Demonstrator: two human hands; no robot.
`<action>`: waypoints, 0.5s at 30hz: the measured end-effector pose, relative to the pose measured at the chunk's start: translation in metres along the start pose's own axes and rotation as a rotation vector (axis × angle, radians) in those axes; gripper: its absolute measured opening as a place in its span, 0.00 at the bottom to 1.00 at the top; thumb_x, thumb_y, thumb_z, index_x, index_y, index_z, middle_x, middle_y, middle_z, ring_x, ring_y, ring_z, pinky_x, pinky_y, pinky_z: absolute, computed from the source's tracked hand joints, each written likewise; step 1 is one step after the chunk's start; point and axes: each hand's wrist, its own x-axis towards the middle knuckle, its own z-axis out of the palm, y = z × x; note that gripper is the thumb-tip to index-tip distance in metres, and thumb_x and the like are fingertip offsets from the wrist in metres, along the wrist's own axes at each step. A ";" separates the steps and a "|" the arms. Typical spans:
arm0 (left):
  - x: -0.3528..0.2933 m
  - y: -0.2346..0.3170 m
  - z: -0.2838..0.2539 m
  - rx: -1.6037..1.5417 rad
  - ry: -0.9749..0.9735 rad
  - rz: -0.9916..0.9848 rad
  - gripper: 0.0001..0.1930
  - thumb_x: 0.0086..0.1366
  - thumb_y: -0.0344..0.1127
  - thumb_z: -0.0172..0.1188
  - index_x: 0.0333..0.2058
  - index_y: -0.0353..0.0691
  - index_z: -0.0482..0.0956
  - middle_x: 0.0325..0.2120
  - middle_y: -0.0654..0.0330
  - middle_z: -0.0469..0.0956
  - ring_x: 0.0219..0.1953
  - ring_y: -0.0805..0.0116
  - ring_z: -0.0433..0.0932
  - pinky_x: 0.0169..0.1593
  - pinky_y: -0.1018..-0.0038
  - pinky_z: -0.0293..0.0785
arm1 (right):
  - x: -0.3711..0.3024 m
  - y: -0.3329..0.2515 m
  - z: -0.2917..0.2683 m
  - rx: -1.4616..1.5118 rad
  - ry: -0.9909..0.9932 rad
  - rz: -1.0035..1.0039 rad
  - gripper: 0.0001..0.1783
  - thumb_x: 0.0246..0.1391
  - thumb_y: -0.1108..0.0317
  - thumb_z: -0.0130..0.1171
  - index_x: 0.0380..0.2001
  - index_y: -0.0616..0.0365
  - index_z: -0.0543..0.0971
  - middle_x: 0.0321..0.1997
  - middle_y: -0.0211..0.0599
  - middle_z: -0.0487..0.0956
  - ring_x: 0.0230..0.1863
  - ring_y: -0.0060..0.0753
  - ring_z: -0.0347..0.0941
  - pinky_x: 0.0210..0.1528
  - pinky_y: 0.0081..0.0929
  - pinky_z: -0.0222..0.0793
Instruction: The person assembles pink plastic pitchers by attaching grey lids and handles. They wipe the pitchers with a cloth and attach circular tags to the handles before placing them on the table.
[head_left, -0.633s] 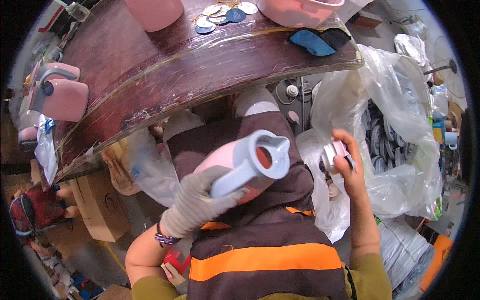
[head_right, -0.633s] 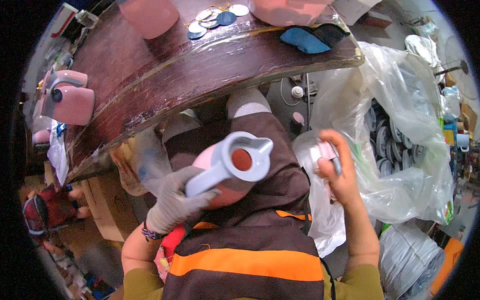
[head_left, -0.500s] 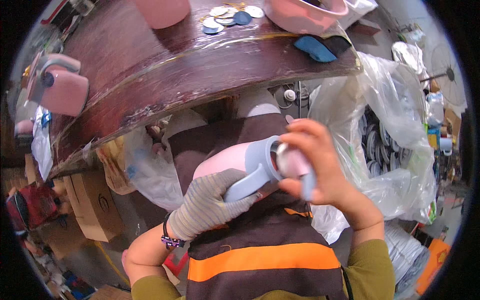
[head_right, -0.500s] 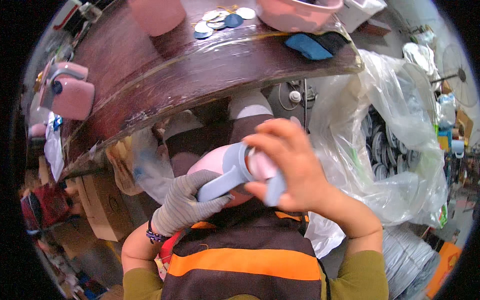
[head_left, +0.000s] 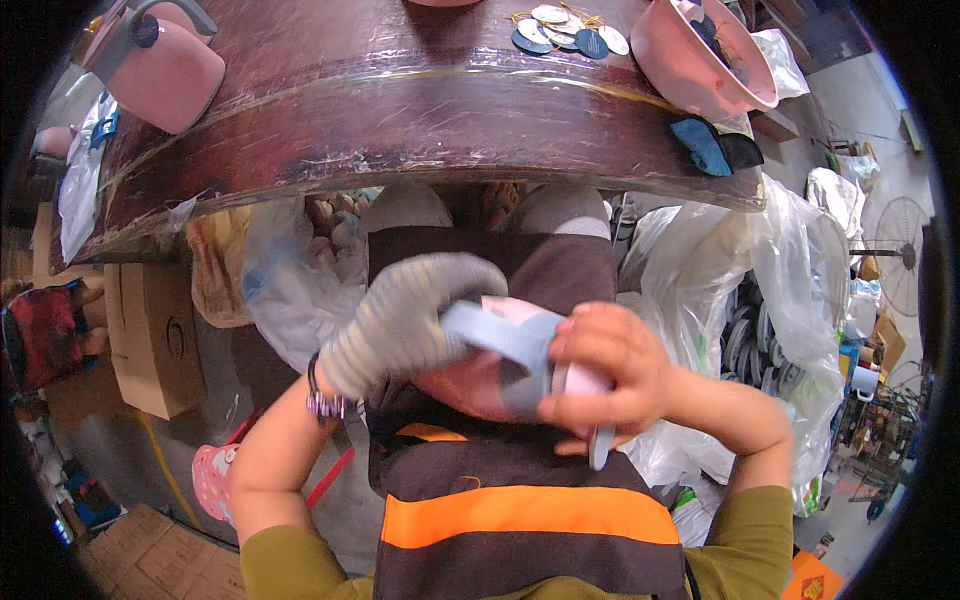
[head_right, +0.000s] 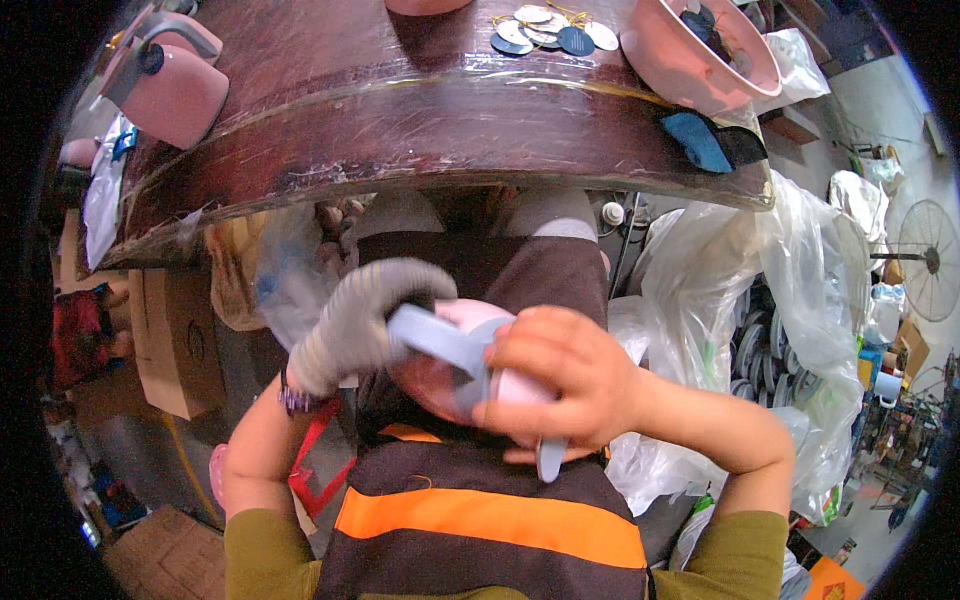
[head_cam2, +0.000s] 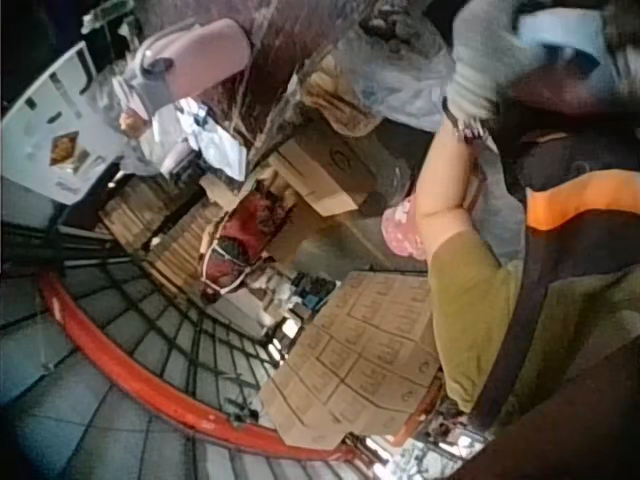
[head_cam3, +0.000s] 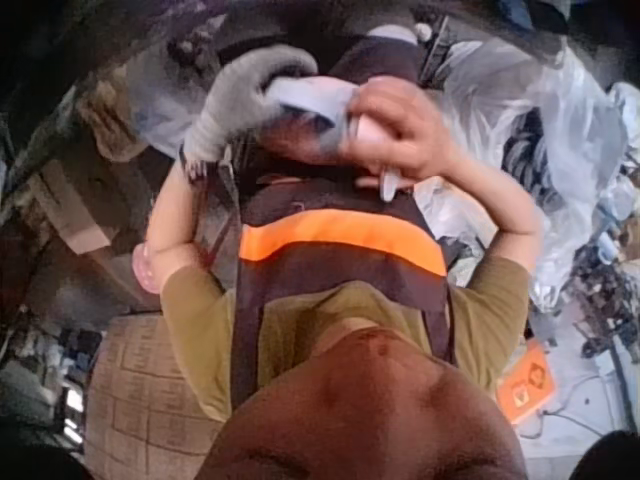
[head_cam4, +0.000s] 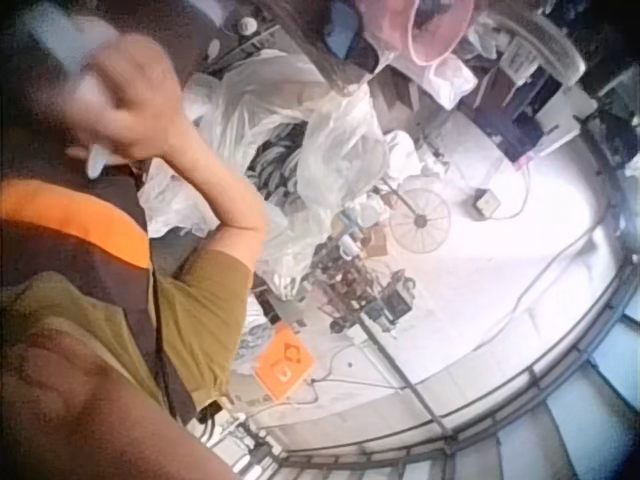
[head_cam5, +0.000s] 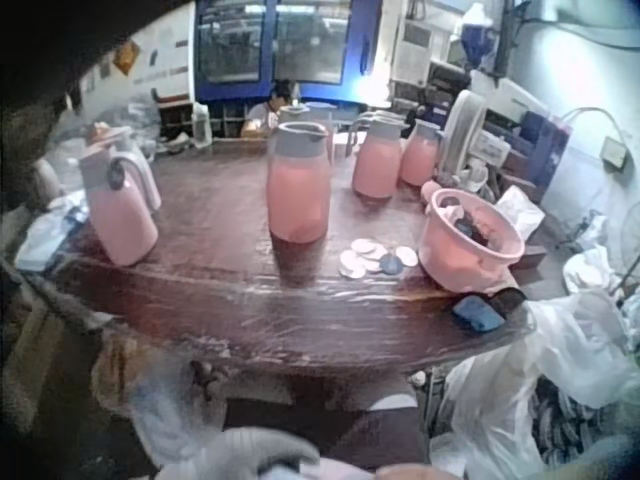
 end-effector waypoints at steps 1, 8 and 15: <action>0.008 -0.010 0.001 -0.084 0.020 -0.094 0.15 0.51 0.33 0.66 0.39 0.38 0.78 0.34 0.54 0.80 0.37 0.65 0.80 0.43 0.72 0.74 | 0.007 0.000 0.000 -0.033 -0.025 -0.124 0.20 0.46 0.52 0.62 0.43 0.43 0.79 0.49 0.44 0.73 0.49 0.48 0.72 0.51 0.44 0.69; 0.012 0.009 0.008 -0.111 0.042 -0.283 0.09 0.50 0.32 0.61 0.32 0.39 0.79 0.26 0.55 0.79 0.31 0.62 0.80 0.37 0.71 0.73 | 0.010 0.016 -0.006 -0.081 -0.052 0.085 0.26 0.38 0.50 0.62 0.45 0.40 0.80 0.47 0.41 0.74 0.46 0.44 0.72 0.47 0.40 0.67; 0.020 0.016 0.009 -0.018 0.021 -0.208 0.11 0.49 0.31 0.62 0.34 0.40 0.80 0.27 0.54 0.80 0.32 0.60 0.80 0.38 0.70 0.74 | -0.004 0.008 -0.003 -0.072 -0.015 0.166 0.31 0.38 0.46 0.66 0.49 0.42 0.78 0.57 0.47 0.70 0.55 0.48 0.68 0.54 0.44 0.64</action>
